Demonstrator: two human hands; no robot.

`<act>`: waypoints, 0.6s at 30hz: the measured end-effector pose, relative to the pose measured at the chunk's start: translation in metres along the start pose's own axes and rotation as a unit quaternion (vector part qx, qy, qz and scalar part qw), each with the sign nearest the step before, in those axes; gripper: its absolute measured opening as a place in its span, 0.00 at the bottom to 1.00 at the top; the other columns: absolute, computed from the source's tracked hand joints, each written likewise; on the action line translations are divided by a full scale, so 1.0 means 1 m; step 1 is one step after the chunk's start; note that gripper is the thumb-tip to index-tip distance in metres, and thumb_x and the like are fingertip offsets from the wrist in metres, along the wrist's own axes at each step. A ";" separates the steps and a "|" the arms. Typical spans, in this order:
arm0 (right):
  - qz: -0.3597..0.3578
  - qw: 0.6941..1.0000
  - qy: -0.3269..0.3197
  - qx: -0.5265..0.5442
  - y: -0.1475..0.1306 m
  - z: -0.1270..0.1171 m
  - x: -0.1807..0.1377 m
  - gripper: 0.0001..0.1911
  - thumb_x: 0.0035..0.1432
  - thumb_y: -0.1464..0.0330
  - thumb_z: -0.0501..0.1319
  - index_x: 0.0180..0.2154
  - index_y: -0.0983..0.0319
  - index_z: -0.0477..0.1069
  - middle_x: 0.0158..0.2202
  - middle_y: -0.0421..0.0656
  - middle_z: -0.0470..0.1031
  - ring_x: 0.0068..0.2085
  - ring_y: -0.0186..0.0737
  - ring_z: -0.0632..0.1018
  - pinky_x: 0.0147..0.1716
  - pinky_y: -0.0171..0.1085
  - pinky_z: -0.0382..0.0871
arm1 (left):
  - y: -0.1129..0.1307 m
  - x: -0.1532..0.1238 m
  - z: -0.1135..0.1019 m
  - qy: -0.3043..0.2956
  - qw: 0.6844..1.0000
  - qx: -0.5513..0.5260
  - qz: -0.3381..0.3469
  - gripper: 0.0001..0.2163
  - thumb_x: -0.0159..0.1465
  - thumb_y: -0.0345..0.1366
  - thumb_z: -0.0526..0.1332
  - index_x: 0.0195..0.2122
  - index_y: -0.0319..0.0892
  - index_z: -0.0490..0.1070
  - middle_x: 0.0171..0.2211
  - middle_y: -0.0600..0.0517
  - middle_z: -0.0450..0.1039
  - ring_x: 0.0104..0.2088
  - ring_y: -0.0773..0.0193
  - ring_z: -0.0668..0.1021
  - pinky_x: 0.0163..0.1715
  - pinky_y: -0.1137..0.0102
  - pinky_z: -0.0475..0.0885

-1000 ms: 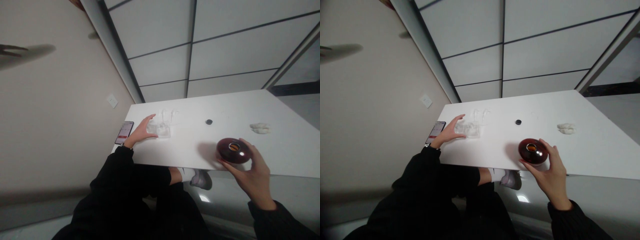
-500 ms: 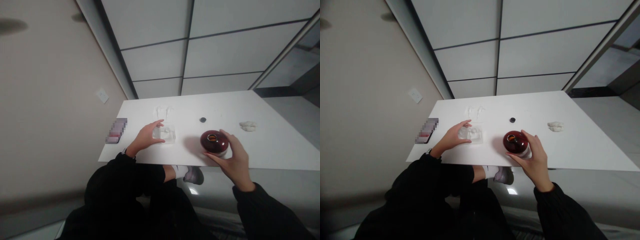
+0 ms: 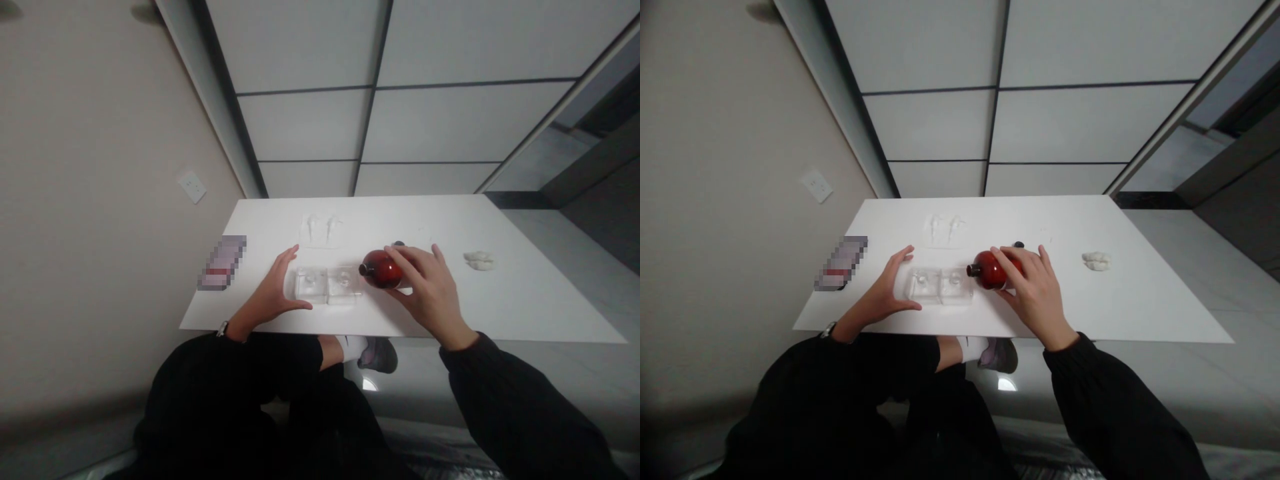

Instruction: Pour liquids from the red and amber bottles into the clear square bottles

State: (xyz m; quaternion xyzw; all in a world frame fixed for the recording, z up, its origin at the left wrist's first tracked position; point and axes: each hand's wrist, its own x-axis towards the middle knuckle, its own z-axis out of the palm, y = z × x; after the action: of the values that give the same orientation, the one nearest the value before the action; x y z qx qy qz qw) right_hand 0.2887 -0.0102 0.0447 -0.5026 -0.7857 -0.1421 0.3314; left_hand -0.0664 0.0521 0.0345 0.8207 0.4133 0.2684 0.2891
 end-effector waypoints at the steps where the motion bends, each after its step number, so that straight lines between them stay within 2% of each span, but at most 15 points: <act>1: -0.006 1.000 -0.005 -0.007 0.000 0.001 0.002 0.43 0.68 0.70 0.67 0.77 0.47 0.54 0.61 0.51 0.78 0.58 0.59 0.80 0.67 0.75 0.65 | -0.009 -0.003 0.002 -0.013 1.000 -0.016 -0.019 0.59 0.55 0.55 0.80 0.80 0.46 0.47 0.77 0.33 0.58 0.74 0.36 0.68 0.75 0.41 0.62; 4: -0.024 0.999 -0.017 -0.027 -0.001 0.002 0.005 0.45 0.67 0.72 0.66 0.78 0.49 0.52 0.62 0.53 0.78 0.59 0.60 0.79 0.67 0.75 0.65 | -0.028 -0.010 0.011 -0.036 0.998 -0.007 -0.048 0.46 0.59 0.51 0.78 0.75 0.46 0.60 0.72 0.37 0.69 0.72 0.38 0.71 0.75 0.40 0.61; 7: -0.046 0.998 -0.024 -0.043 -0.003 0.002 0.008 0.47 0.66 0.75 0.65 0.79 0.49 0.50 0.63 0.54 0.77 0.61 0.61 0.79 0.67 0.73 0.66 | -0.034 -0.011 0.019 -0.015 0.998 0.031 -0.057 0.38 0.58 0.50 0.79 0.66 0.46 0.71 0.67 0.39 0.75 0.69 0.36 0.74 0.75 0.39 0.61; 18: -0.098 0.992 -0.022 -0.070 -0.009 0.001 0.020 0.45 0.70 0.76 0.63 0.79 0.50 0.48 0.64 0.54 0.77 0.63 0.60 0.78 0.66 0.70 0.69 | -0.028 -0.011 0.022 0.003 0.999 0.038 -0.029 0.35 0.57 0.51 0.78 0.64 0.48 0.72 0.66 0.42 0.77 0.67 0.38 0.77 0.76 0.40 0.62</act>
State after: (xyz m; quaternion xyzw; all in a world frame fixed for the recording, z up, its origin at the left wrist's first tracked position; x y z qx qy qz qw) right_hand 0.2750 0.0006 0.0583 -0.4484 -0.8261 -0.2177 0.2628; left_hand -0.0721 0.0515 -0.0022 0.8179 0.4480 0.2460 0.2642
